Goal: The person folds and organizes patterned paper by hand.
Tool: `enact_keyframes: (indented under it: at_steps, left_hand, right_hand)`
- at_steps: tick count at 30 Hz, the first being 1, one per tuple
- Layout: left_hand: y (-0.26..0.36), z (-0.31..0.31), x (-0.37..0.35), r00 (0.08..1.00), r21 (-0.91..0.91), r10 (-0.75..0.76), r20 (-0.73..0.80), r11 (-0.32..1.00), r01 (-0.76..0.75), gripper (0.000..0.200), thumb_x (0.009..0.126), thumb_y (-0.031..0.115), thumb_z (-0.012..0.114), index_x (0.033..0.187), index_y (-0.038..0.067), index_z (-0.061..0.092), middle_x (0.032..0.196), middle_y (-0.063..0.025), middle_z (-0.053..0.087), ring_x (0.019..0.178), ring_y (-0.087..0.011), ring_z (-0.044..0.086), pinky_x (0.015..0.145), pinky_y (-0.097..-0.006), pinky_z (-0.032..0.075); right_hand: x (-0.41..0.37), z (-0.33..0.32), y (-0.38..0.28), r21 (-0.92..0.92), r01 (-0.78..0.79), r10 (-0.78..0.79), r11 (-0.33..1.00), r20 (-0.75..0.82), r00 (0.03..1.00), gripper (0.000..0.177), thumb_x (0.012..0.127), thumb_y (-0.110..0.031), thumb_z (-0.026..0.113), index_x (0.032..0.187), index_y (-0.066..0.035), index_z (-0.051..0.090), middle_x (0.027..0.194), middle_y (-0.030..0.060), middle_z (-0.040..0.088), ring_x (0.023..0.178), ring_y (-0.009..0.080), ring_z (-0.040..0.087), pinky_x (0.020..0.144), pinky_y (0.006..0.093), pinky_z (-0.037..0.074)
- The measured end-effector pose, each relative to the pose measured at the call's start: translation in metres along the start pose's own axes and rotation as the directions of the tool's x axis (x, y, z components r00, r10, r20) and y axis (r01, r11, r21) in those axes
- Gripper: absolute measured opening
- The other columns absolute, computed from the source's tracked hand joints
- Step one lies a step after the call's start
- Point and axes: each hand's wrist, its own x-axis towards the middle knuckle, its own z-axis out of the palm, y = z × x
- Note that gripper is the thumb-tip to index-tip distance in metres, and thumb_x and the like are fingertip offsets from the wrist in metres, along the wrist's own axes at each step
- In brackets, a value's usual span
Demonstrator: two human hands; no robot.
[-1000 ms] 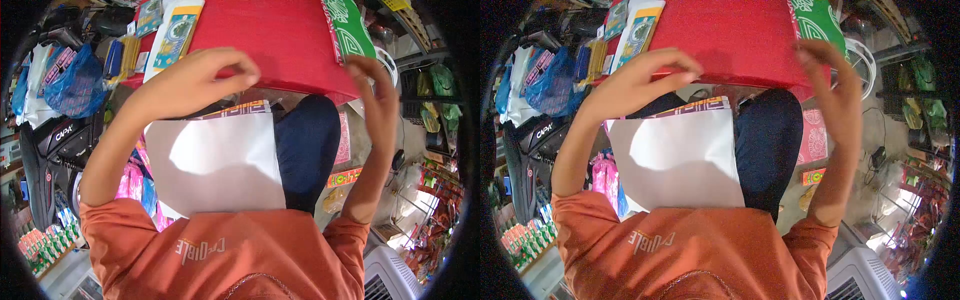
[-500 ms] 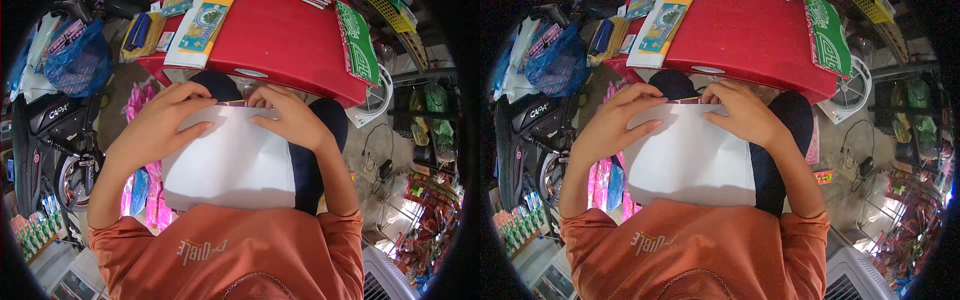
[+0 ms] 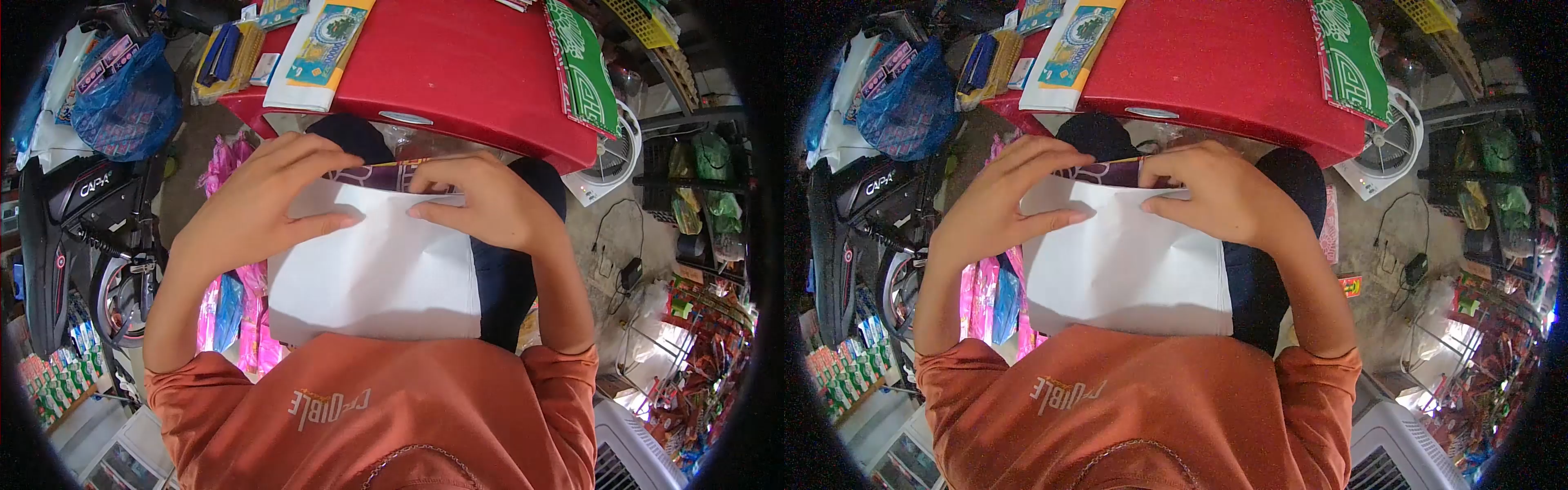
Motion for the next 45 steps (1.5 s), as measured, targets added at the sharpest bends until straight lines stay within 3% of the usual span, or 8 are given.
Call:
enact_keyframes:
  at_steps: [4,14,21,23,25,35,41,45]
  left_hand:
    - [0.006,-0.016,0.001,0.993,-0.081,0.083,0.085,0.994,-0.076,0.042,0.079,0.027,0.089,0.11,0.004,0.072,0.111,-0.0127,0.07,0.106,-0.0328,0.067,0.092,-0.0413,0.052]
    - [0.033,-0.055,-0.04,0.987,-0.27,0.045,0.153,0.963,-0.002,0.019,0.071,0.013,0.093,0.078,0.007,0.077,0.07,-0.0074,0.073,0.056,-0.0236,0.065,0.055,-0.0358,0.043]
    - [0.027,-0.093,-0.052,0.989,-0.267,-0.135,0.059,0.953,0.146,0.015,0.077,0.009,0.088,0.082,0.0,0.077,0.075,-0.0075,0.073,0.062,-0.0139,0.067,0.057,-0.028,0.047]
    - [0.012,-0.102,-0.057,0.959,-0.283,-0.283,-0.03,0.922,0.263,0.017,0.076,0.011,0.089,0.082,0.001,0.077,0.078,-0.0056,0.073,0.065,-0.0102,0.066,0.059,-0.0256,0.048]
    - [-0.013,-0.108,-0.053,0.92,-0.257,-0.364,-0.143,0.912,0.321,0.02,0.079,0.016,0.088,0.085,0.002,0.076,0.08,-0.0028,0.072,0.068,-0.0076,0.065,0.064,-0.0228,0.048]
    - [-0.12,-0.105,-0.033,0.899,-0.679,-0.417,-0.132,0.699,0.225,0.035,0.102,0.032,0.065,0.121,0.003,0.069,0.109,-0.0033,0.073,0.1,-0.0084,0.067,0.089,-0.023,0.049]
    - [-0.064,-0.071,-0.003,0.881,-0.83,-0.28,-0.382,0.524,-0.193,0.056,0.104,0.038,0.058,0.146,0.001,0.057,0.138,-0.0067,0.064,0.125,-0.0142,0.062,0.105,-0.0295,0.048]
    - [-0.038,-0.068,0.018,0.902,-0.728,-0.216,-0.374,0.671,-0.142,0.06,0.103,0.033,0.061,0.154,0.002,0.049,0.147,-0.0086,0.06,0.131,-0.0163,0.06,0.109,-0.0306,0.048]
  right_hand:
    - [-0.008,-0.014,-0.027,0.029,0.104,-0.105,0.994,0.039,0.994,0.018,0.088,-0.02,0.074,0.097,-0.006,0.069,0.082,0.0181,0.068,0.08,0.0371,0.067,0.074,0.0466,0.051]
    - [-0.052,-0.05,-0.065,-0.095,0.063,-0.049,0.993,0.141,0.989,0.017,0.086,-0.023,0.08,0.097,-0.012,0.074,0.076,0.0097,0.069,0.072,0.0312,0.066,0.067,0.0394,0.051]
    - [-0.056,-0.098,-0.039,0.145,-0.324,0.259,0.935,0.346,0.902,0.029,0.085,-0.022,0.086,0.102,-0.001,0.076,0.093,0.0069,0.077,0.089,0.0143,0.072,0.077,0.032,0.054]
    - [-0.066,-0.074,-0.008,0.674,-0.06,0.058,0.736,0.026,0.998,0.047,0.083,-0.018,0.087,0.123,0.003,0.072,0.111,0.0078,0.076,0.101,0.0153,0.07,0.09,0.0315,0.055]
    - [-0.065,-0.061,0.023,0.789,-0.049,0.075,0.613,0.004,0.997,0.054,0.082,-0.019,0.087,0.128,0.003,0.07,0.116,0.0079,0.076,0.106,0.0159,0.069,0.094,0.0323,0.054]
    - [-0.03,-0.036,0.012,0.647,-0.116,0.339,0.754,-0.232,0.912,0.034,0.102,-0.024,0.071,0.122,0.002,0.07,0.103,0.0065,0.076,0.093,0.0096,0.071,0.082,0.0263,0.057]
    - [-0.039,-0.057,0.021,0.725,0.057,0.483,0.686,-0.513,0.71,0.027,0.104,-0.02,0.065,0.123,-0.002,0.069,0.102,0.0041,0.076,0.085,0.0085,0.071,0.078,0.0237,0.056]
    - [-0.043,-0.086,0.011,0.603,0.007,0.445,0.798,-0.597,0.667,0.04,0.103,-0.032,0.064,0.129,-0.002,0.065,0.105,0.0071,0.074,0.085,0.011,0.071,0.076,0.0252,0.056]
